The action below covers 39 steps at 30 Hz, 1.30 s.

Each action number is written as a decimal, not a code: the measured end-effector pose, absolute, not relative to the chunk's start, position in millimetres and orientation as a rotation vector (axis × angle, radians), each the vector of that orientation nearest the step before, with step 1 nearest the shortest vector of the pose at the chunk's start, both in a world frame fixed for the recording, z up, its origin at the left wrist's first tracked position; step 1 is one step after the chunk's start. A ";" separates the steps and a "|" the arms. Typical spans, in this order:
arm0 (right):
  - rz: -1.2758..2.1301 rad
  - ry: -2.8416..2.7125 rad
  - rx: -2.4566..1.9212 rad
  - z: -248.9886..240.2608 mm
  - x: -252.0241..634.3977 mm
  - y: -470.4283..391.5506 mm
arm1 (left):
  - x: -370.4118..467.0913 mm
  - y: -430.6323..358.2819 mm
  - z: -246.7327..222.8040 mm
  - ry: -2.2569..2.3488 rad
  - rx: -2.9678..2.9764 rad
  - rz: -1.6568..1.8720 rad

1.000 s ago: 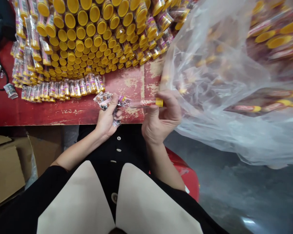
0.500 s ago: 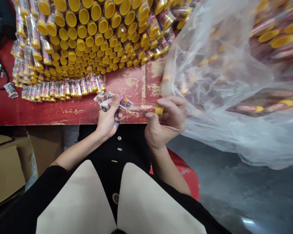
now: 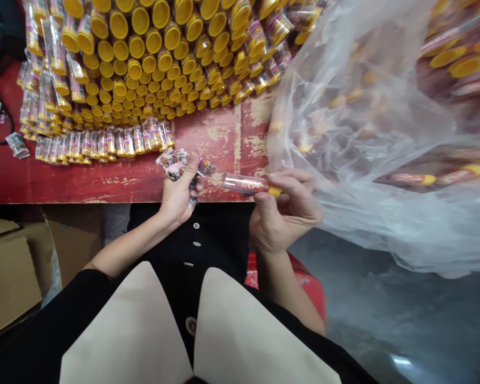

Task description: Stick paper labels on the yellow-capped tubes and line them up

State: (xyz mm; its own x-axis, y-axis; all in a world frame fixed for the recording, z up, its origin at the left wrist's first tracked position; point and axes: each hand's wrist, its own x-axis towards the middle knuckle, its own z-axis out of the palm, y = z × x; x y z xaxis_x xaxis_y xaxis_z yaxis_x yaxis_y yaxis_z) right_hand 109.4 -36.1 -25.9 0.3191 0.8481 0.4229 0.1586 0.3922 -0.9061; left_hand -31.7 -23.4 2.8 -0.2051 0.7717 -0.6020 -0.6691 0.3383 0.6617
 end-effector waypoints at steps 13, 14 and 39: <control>0.377 -1.539 -0.990 -27.5 116.5 -38.7 | -32.0 -29.5 8.9 1.155 0.174 1.207; 0.441 -1.563 -0.980 -26.2 116.6 -39.6 | -32.4 -29.7 8.5 1.149 0.174 1.219; 0.809 -1.457 -0.935 -44.6 8.2 -9.6 | -95.6 -43.5 -1.9 1.296 0.062 1.451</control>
State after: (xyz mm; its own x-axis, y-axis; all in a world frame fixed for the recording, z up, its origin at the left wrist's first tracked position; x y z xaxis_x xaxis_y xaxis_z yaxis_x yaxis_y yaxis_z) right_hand 8.2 -9.6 -44.6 -0.0146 0.8967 0.4423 0.0987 0.4415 -0.8918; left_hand -95.6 -43.5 -1.9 -0.3656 0.7223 -0.5870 -0.6645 0.2391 0.7080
